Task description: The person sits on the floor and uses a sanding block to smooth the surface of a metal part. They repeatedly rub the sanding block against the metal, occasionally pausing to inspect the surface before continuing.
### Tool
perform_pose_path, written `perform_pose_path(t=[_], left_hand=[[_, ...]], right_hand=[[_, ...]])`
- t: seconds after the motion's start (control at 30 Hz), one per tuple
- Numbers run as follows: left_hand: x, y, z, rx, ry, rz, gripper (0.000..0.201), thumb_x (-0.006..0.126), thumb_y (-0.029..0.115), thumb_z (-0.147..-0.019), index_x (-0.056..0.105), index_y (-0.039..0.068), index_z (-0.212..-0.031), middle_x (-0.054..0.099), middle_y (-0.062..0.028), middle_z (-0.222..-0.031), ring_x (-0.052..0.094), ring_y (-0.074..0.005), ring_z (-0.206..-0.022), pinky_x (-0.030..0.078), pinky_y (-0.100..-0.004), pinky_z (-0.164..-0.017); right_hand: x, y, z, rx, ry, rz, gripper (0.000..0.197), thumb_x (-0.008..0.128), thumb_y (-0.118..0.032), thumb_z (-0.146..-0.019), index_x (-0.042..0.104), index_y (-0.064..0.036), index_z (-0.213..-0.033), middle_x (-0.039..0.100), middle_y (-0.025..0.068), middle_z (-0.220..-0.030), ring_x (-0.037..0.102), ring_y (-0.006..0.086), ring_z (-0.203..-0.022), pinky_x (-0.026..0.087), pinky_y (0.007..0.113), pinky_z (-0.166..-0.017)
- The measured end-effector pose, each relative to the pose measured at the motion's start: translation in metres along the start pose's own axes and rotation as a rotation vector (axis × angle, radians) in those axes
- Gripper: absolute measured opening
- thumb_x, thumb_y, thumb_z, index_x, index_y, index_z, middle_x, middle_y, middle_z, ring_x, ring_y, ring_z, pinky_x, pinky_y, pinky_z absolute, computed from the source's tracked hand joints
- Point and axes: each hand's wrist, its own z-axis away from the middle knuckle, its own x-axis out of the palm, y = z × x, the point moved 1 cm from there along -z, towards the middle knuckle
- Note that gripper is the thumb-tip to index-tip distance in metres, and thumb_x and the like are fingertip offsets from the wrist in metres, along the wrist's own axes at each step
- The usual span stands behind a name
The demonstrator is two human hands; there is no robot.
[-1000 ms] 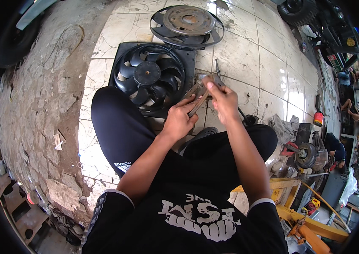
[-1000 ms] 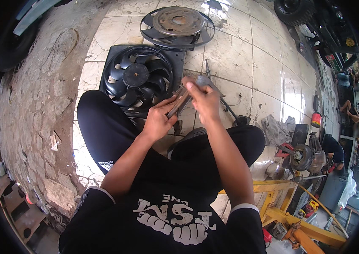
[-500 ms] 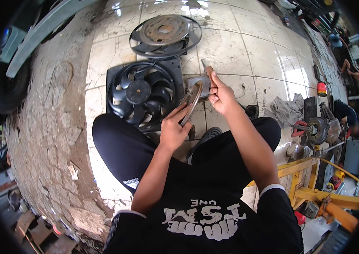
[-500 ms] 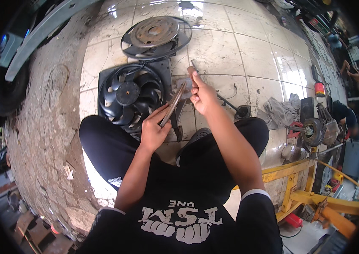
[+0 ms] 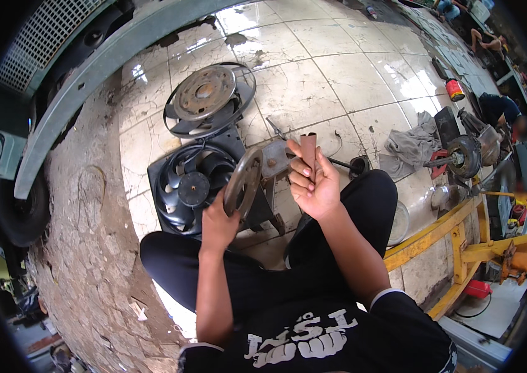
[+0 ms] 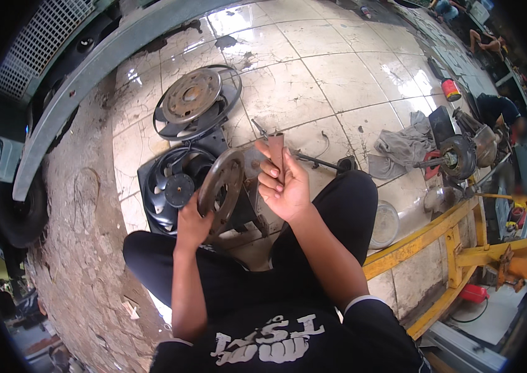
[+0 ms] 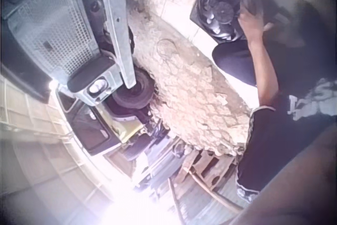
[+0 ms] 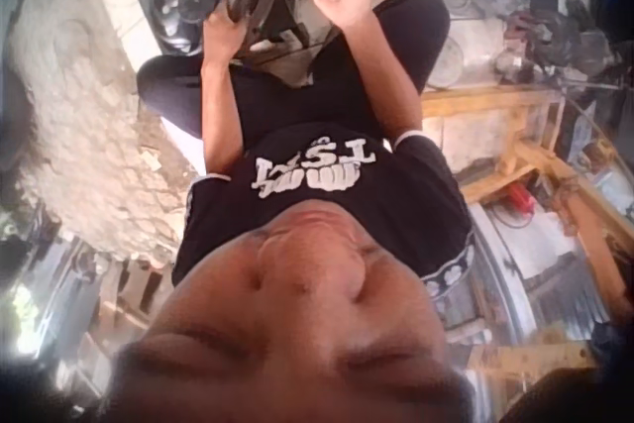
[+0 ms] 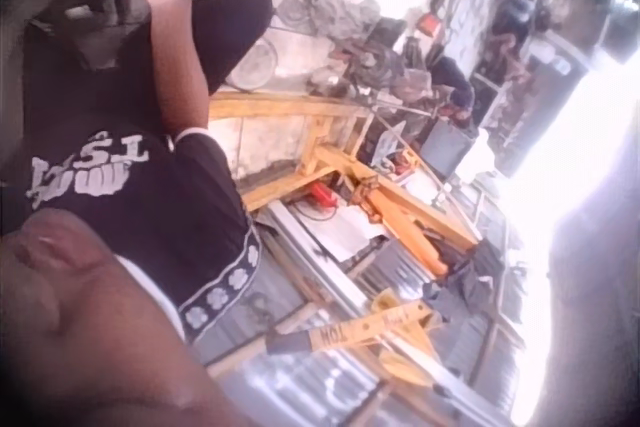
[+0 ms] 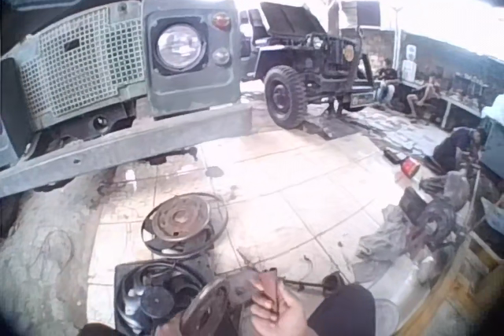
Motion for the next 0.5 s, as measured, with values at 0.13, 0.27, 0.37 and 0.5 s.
perform_pose_path(t=[0.13,0.27,0.37,0.5], left_hand=[[-0.012,-0.009,-0.008,-0.033,-0.15,0.117,0.065,0.069,0.004,-0.084,0.06,0.005,-0.149,0.073,-0.0316,-0.122,0.069,-0.0464,-0.12,0.056,-0.0472,-0.103],[0.008,-0.006,0.011,-0.062,-0.053,0.175,0.064,0.069,0.005,-0.085,0.061,0.004,-0.148,0.075,-0.0284,-0.121,0.072,-0.0431,-0.12,0.054,-0.0448,-0.105],[0.016,-0.014,0.009,-0.061,-0.063,0.199,0.061,0.068,0.005,-0.087,0.062,0.005,-0.148,0.072,-0.0285,-0.131,0.068,-0.0434,-0.127,0.052,-0.0462,-0.109],[0.02,-0.017,0.012,-0.112,-0.121,0.21,0.058,0.068,0.006,-0.089,0.064,0.004,-0.147,0.068,-0.0286,-0.139,0.063,-0.0428,-0.133,0.05,-0.0457,-0.113]], right_hand=[[0.005,0.004,0.001,0.002,-0.136,-0.107,0.053,0.049,-0.044,-0.115,0.054,-0.0045,-0.149,0.044,-0.0041,-0.083,0.036,0.0053,-0.058,0.031,0.021,-0.049],[0.016,0.003,-0.001,-0.029,-0.183,-0.097,0.037,0.045,-0.044,-0.116,0.061,-0.0134,-0.13,0.049,-0.0049,-0.087,0.037,0.0056,-0.058,0.033,0.023,-0.053],[0.038,-0.01,-0.003,0.006,-0.189,-0.029,0.036,0.039,-0.044,-0.118,0.059,-0.0153,-0.129,0.055,-0.004,-0.095,0.042,0.0071,-0.06,0.037,0.026,-0.057],[0.067,-0.026,-0.004,0.048,-0.191,0.116,0.036,0.041,-0.044,-0.118,0.06,-0.0148,-0.129,0.059,-0.0005,-0.108,0.05,0.0104,-0.072,0.04,0.027,-0.061]])
